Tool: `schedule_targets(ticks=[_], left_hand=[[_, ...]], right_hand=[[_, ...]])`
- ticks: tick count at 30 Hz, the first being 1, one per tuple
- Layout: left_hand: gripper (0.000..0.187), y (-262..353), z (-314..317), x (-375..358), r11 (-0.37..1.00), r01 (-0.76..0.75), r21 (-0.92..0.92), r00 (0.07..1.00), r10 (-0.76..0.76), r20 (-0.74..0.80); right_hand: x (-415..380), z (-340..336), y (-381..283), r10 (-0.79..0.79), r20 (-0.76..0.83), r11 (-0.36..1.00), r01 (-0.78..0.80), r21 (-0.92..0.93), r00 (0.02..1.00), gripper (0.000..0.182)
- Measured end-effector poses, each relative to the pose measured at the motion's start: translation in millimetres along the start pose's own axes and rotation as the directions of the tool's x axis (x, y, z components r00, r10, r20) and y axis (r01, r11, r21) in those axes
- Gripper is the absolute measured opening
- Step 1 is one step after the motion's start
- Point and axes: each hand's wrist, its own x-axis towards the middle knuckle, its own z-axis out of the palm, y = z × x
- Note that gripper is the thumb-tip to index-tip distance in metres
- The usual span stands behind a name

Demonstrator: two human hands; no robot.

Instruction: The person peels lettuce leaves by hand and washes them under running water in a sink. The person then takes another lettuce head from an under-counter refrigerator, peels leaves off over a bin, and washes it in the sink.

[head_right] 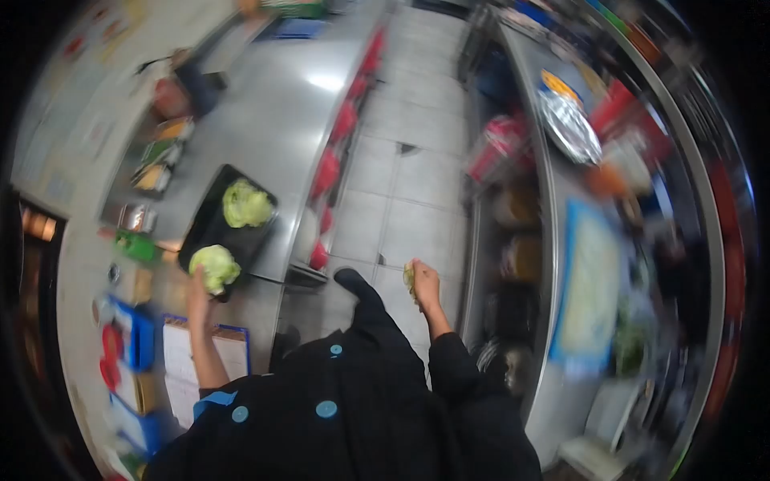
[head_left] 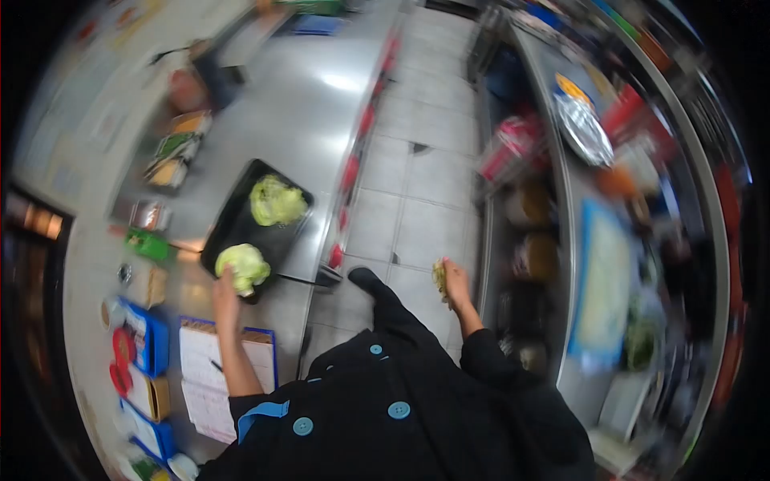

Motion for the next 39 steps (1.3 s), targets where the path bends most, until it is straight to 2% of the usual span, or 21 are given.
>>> schedule_targets(ticks=[1, 4, 6, 7, 8, 9, 11, 12, 13, 17, 18, 19, 21, 22, 23, 25, 29, 33, 34, 36, 39], left_hand=[[0.049, 8.2, 5.4, -16.8, 0.996, 0.04, -0.076, 0.999, -0.041, -0.011], [0.056, 14.9, 15.5, -53.7, 0.992, 0.082, -0.092, 0.969, -0.058, 0.239], [0.061, 8.5, 28.8, -70.1, 0.992, 0.121, -0.033, 0.937, -0.102, 0.335], [0.061, 8.3, 41.1, -83.3, 0.993, 0.115, -0.002, 0.911, -0.104, 0.398], [0.061, 9.8, 56.2, -99.3, 0.995, 0.098, 0.006, 0.879, -0.09, 0.469], [0.061, 11.9, 71.5, -116.7, 0.997, 0.083, 0.009, 0.844, -0.075, 0.532], [0.059, 15.0, 94.1, -143.7, 0.995, 0.064, 0.081, 0.783, -0.1, 0.614], [0.058, 12.2, 106.3, -155.4, 0.99, 0.036, 0.133, 0.694, -0.121, 0.71], [0.058, 10.5, 118.3, -169.3, 0.984, 0.001, 0.177, 0.593, -0.143, 0.792], [0.048, 10.9, 150.0, -280.8, 0.985, -0.006, 0.174, 0.401, -0.157, 0.902], [0.046, 9.1, 156.2, -303.3, 0.977, -0.016, 0.212, 0.382, -0.19, 0.904], [0.046, 4.3, 159.3, -325.2, 0.976, -0.031, 0.215, 0.364, -0.19, 0.912], [0.045, -4.9, 166.7, -373.0, 0.952, -0.127, 0.28, 0.186, -0.255, 0.949], [0.044, -2.5, 168.6, -417.7, 0.953, -0.088, 0.289, 0.19, -0.269, 0.944], [0.043, -8.2, 169.9, -438.2, 0.942, -0.094, 0.321, 0.138, -0.307, 0.942], [0.042, -17.5, 173.1, -484.9, 0.899, -0.184, 0.398, 0.079, -0.39, 0.917], [0.032, -44.2, 191.8, -599.6, 0.795, -0.455, 0.4, -0.203, -0.53, 0.823], [0.036, -134.3, 216.1, -703.3, 0.723, -0.682, 0.106, -0.47, -0.545, 0.695], [0.038, -143.0, 215.0, -742.9, 0.71, -0.704, -0.039, -0.551, -0.51, 0.66], [0.046, -192.3, 216.5, -796.6, 0.725, -0.684, -0.075, -0.651, -0.562, 0.509], [0.052, -223.0, 199.8, -884.2, 0.625, -0.719, -0.305, -0.691, -0.59, 0.417]], right_hand=[[-39.6, -24.3, 39.2, 0.096, -0.1, 0.993, -0.103, -0.059, 0.99, 0.043], [-166.9, -89.0, 216.4, 0.358, -0.355, 0.886, -0.435, -0.163, 0.863, 0.045], [-265.6, -126.1, 354.9, 0.637, -0.337, 0.746, -0.665, 0.04, 0.694, 0.043], [-323.1, -136.2, 301.6, 0.768, -0.282, 0.637, -0.646, 0.42, 0.575, 0.043], [-362.1, -144.9, 321.3, 0.82, -0.362, 0.572, -0.634, 0.52, 0.444, 0.043], [-402.3, -161.6, 366.1, 0.875, -0.277, 0.463, -0.516, 0.721, 0.398, 0.025], [-452.9, -181.5, 388.5, 0.879, -0.439, 0.463, -0.558, 0.689, 0.187, 0.026], [-472.1, -193.6, 387.8, 0.887, -0.433, 0.446, -0.533, 0.719, 0.159, 0.026], [-491.2, -210.7, 377.3, 0.872, -0.455, 0.482, -0.485, 0.73, 0.182, 0.026], [-539.4, -283.0, 374.7, 0.837, -0.509, 0.539, -0.141, 0.831, 0.201, 0.036], [-550.1, -309.0, 457.6, 0.806, -0.502, 0.533, -0.015, 0.846, 0.314, 0.051], [-556.4, -333.1, 385.0, 0.873, -0.325, 0.407, -0.177, 0.896, 0.363, 0.075], [-571.5, -369.6, 322.4, 0.823, -0.275, 0.396, -0.154, 0.905, 0.497, 0.103], [-578.9, -381.8, 357.2, 0.812, -0.394, 0.468, -0.076, 0.881, 0.431, 0.087], [-593.6, -395.0, 348.8, 0.814, -0.441, 0.526, -0.157, 0.836, 0.377, 0.093], [-629.0, -411.9, 462.6, 0.582, -0.677, 0.792, -0.126, 0.597, 0.45, 0.072], [-717.8, -403.0, 367.1, 0.718, -0.583, 0.692, -0.302, 0.655, 0.38, 0.051], [-804.3, -383.5, 305.8, 0.717, -0.498, 0.536, 0.071, 0.841, 0.488, 0.055], [-825.5, -377.9, 313.5, 0.729, -0.517, 0.498, 0.169, 0.85, 0.449, 0.062], [-877.5, -369.0, 327.3, 0.729, -0.546, 0.426, 0.351, 0.834, 0.412, 0.076], [-948.4, -383.1, 333.2, 0.676, -0.578, 0.344, 0.499, 0.796, 0.457, 0.092]])
